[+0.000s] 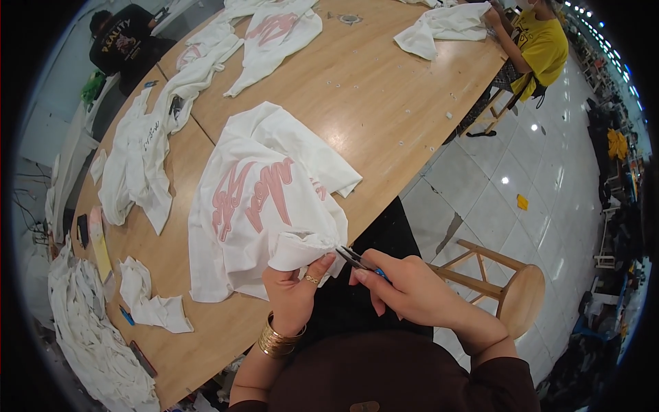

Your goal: Trimming loose threads and excess fabric from white t-shirts using thread snips.

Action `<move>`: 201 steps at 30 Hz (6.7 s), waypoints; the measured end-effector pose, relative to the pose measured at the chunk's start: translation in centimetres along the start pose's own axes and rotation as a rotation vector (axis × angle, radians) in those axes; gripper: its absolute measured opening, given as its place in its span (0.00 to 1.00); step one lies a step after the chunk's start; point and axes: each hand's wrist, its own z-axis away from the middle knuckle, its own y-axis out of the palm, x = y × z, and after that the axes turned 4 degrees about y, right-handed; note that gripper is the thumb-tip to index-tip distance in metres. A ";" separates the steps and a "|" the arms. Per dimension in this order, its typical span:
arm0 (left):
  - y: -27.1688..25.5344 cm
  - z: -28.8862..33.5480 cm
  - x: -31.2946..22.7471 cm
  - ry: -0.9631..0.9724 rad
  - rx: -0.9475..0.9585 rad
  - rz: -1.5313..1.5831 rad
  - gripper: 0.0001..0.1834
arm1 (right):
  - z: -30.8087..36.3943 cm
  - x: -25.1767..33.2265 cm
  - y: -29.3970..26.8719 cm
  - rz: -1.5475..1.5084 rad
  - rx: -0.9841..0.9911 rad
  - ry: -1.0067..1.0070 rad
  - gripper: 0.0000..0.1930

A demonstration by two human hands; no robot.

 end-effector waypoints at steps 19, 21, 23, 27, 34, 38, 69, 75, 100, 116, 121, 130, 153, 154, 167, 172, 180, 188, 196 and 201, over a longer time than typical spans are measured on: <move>0.0 -0.1 -0.2 -0.062 0.031 0.195 0.10 | -1.4 -2.3 2.1 -0.706 0.101 -0.015 0.19; 0.2 -0.1 -0.2 -0.071 0.011 0.231 0.11 | -1.4 -2.1 2.0 -0.743 0.068 0.015 0.19; 0.3 -0.2 -0.3 -0.080 -0.008 0.267 0.11 | -1.3 -1.9 1.6 -0.781 0.034 0.047 0.20; 0.1 -0.2 -0.4 -0.075 -0.020 0.250 0.11 | -0.5 -1.6 1.1 -0.574 0.061 -0.041 0.19; 0.2 -0.1 -0.7 -0.067 -0.021 0.189 0.11 | -0.3 -1.0 0.8 -0.279 0.002 -0.039 0.18; 0.1 -0.2 -0.8 -0.061 -0.018 0.164 0.11 | -0.3 -1.0 0.6 -0.268 0.011 0.009 0.18; 0.4 -0.2 -1.3 -0.150 -0.048 0.247 0.11 | -0.5 -1.6 1.4 -0.008 -0.178 -0.145 0.14; 0.7 -0.2 -1.5 -0.132 -0.039 0.222 0.10 | -0.6 -2.0 2.3 0.269 -0.432 -0.260 0.12; 0.3 -0.5 -1.7 -0.159 -0.009 0.181 0.09 | -0.9 -2.4 2.2 0.268 -0.439 -0.266 0.12; 0.1 -0.2 -1.1 -0.082 0.045 0.100 0.11 | -0.8 -2.3 2.3 0.472 -0.547 -0.328 0.13; -0.1 -0.1 -1.0 -0.063 0.130 0.069 0.11 | -1.1 -2.5 2.1 0.221 -0.454 -0.245 0.12; 0.0 0.0 -1.0 -0.103 0.050 0.181 0.12 | 0.1 -1.6 1.5 0.084 -0.326 -0.188 0.11; 0.2 0.1 -0.4 0.027 0.040 -0.033 0.09 | 0.0 -1.9 2.2 0.481 -0.519 -0.300 0.14; 0.2 0.1 -0.4 0.010 0.032 -0.023 0.09 | -0.1 -1.9 2.3 0.494 -0.542 -0.314 0.14; -0.1 -0.1 -0.1 0.007 0.063 0.038 0.09 | -0.4 -1.7 1.5 0.291 -0.397 -0.232 0.14; -0.2 0.0 0.2 -0.038 0.070 0.110 0.11 | -0.2 -1.2 1.1 0.261 -0.338 -0.209 0.15; 0.0 0.1 0.3 0.116 0.070 -0.100 0.09 | -0.2 -1.2 1.8 0.496 -0.462 -0.245 0.14; 0.0 0.2 0.7 -0.005 0.049 0.025 0.10 | -0.9 -2.1 1.9 0.262 -0.433 -0.213 0.13; -0.2 0.2 0.7 -0.026 0.042 0.107 0.11 | -0.3 -1.4 1.3 0.053 -0.249 -0.136 0.14; -0.1 0.3 0.5 0.044 0.049 -0.012 0.10 | -0.4 -1.3 1.4 0.108 -0.271 -0.155 0.13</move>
